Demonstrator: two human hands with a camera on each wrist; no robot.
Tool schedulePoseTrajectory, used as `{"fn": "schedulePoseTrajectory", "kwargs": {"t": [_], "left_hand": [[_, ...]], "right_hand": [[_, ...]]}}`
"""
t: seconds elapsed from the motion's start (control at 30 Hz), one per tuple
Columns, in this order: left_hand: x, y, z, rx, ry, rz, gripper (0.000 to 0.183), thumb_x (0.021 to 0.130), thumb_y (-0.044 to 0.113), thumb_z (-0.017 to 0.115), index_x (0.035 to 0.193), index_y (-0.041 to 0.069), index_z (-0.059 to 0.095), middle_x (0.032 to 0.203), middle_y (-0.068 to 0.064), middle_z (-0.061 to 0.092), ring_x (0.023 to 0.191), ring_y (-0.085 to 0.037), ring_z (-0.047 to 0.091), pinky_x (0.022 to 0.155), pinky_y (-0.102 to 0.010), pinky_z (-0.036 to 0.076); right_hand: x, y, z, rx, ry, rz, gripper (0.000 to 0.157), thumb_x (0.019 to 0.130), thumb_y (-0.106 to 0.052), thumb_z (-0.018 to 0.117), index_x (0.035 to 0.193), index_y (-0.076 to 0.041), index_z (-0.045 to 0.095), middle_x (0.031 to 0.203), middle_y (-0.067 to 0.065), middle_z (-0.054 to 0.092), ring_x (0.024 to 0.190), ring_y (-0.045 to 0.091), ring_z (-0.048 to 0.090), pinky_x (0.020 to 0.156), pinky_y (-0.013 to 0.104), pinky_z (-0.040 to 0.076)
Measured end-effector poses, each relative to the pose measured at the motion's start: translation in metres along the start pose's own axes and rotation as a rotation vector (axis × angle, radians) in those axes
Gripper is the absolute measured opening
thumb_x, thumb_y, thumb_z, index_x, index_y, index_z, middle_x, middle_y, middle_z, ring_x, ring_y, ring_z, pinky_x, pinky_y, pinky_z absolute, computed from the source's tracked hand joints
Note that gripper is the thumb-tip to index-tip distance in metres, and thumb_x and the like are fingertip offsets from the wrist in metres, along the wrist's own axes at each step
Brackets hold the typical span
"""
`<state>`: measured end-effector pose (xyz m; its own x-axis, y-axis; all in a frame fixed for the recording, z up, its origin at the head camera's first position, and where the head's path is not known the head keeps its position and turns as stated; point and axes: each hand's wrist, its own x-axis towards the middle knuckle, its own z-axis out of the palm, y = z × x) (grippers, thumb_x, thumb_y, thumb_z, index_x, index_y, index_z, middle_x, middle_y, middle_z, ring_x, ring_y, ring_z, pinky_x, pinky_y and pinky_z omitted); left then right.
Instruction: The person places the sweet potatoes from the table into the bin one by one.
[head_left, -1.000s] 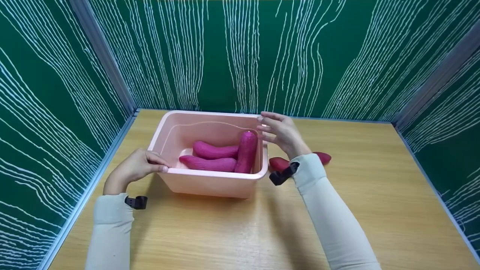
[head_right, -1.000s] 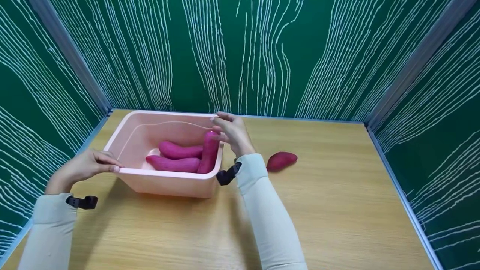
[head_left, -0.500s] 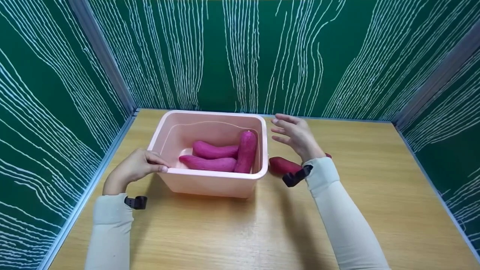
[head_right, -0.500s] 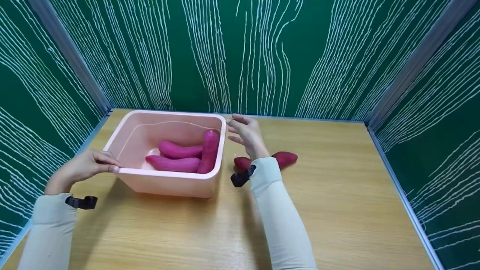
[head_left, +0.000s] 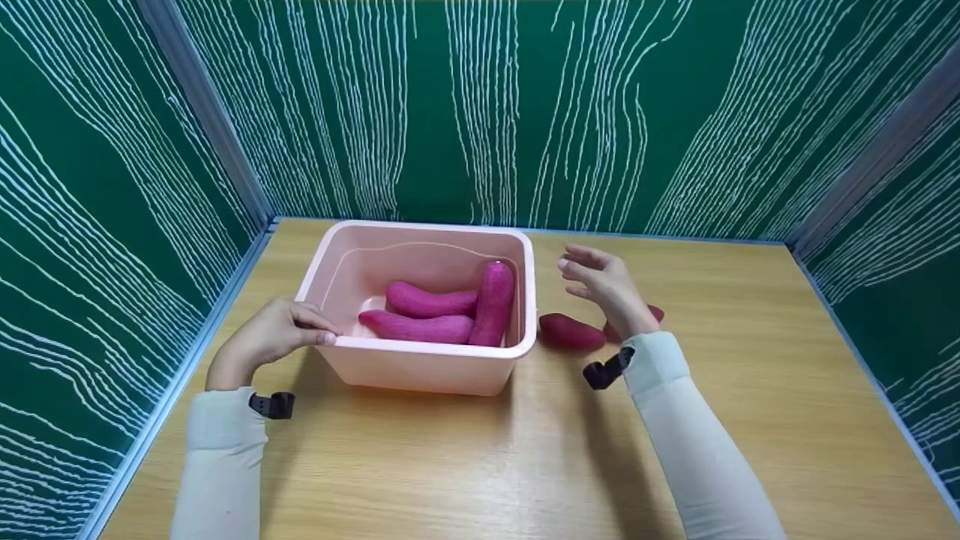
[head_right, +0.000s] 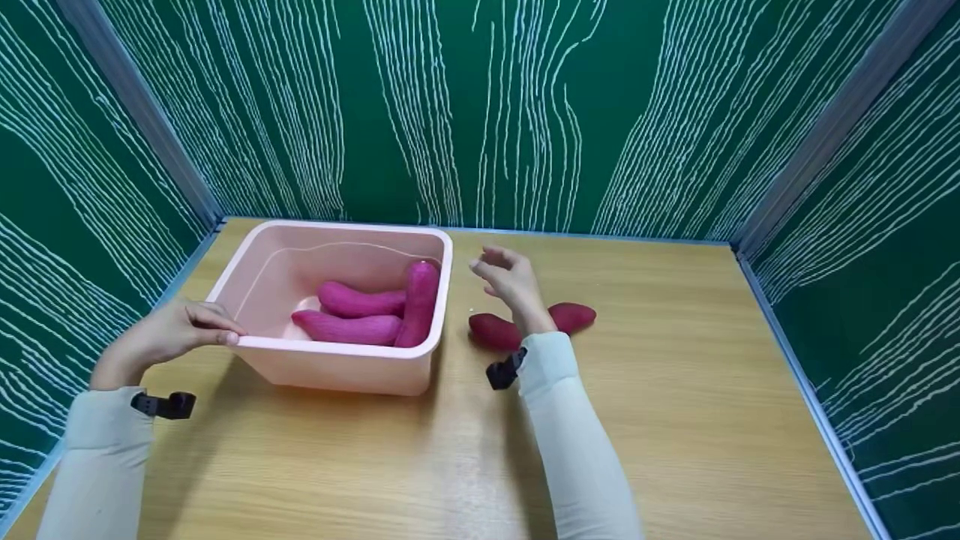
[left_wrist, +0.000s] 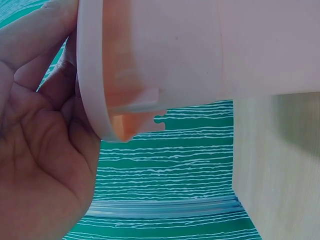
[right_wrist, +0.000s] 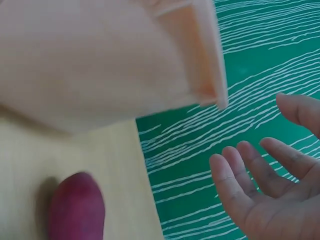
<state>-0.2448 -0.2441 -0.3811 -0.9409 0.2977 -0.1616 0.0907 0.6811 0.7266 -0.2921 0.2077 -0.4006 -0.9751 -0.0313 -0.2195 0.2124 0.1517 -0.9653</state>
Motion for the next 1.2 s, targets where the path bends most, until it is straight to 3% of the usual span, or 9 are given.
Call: {"fn": "schedulePoseTrajectory", "kwargs": {"t": [0.33, 0.6, 0.8, 0.97, 1.2], "left_hand": [[0.000, 0.002, 0.000, -0.006, -0.008, -0.025, 0.020, 0.084, 0.015, 0.073, 0.102, 0.006, 0.076, 0.113, -0.016, 0.068, 0.111, -0.032, 0.049, 0.101, -0.052, 0.044], [0.000, 0.001, -0.001, -0.011, -0.016, -0.045, 0.021, 0.084, 0.015, 0.073, 0.104, 0.007, 0.075, 0.115, -0.016, 0.068, 0.113, -0.033, 0.049, 0.103, -0.053, 0.043], [0.000, 0.000, -0.001, -0.019, -0.017, -0.058, 0.024, 0.084, 0.015, 0.073, 0.105, 0.005, 0.074, 0.116, -0.016, 0.067, 0.114, -0.033, 0.048, 0.103, -0.052, 0.043], [0.001, -0.001, 0.000, -0.015, -0.011, -0.029, 0.022, 0.084, 0.014, 0.073, 0.103, 0.003, 0.075, 0.112, -0.015, 0.067, 0.111, -0.030, 0.047, 0.099, -0.047, 0.046], [0.000, 0.000, 0.000, 0.005, -0.011, -0.005, 0.020, 0.085, 0.015, 0.073, 0.102, 0.006, 0.076, 0.109, -0.014, 0.069, 0.108, -0.030, 0.049, 0.099, -0.049, 0.046]], "right_hand": [[0.003, 0.031, -0.014, -0.098, -0.015, -0.040, 0.072, 0.088, -0.044, 0.067, 0.148, -0.016, 0.037, 0.149, 0.011, 0.041, 0.132, 0.027, 0.045, 0.107, 0.042, 0.041], [0.008, 0.051, -0.020, -0.215, -0.030, 0.023, 0.073, 0.089, -0.041, 0.066, 0.150, -0.018, 0.033, 0.154, 0.009, 0.035, 0.135, 0.036, 0.039, 0.110, 0.056, 0.033], [0.013, 0.068, -0.021, -0.357, -0.037, -0.060, 0.069, 0.092, -0.033, 0.065, 0.149, -0.009, 0.034, 0.151, 0.017, 0.038, 0.133, 0.036, 0.041, 0.109, 0.048, 0.038], [0.018, 0.079, -0.018, -0.445, -0.042, -0.118, 0.066, 0.091, -0.029, 0.065, 0.147, -0.006, 0.037, 0.147, 0.022, 0.041, 0.133, 0.041, 0.040, 0.108, 0.051, 0.038], [0.024, 0.091, -0.012, -0.518, -0.045, -0.202, 0.063, 0.091, -0.023, 0.066, 0.144, -0.001, 0.041, 0.144, 0.025, 0.044, 0.131, 0.045, 0.040, 0.108, 0.055, 0.035]]}}
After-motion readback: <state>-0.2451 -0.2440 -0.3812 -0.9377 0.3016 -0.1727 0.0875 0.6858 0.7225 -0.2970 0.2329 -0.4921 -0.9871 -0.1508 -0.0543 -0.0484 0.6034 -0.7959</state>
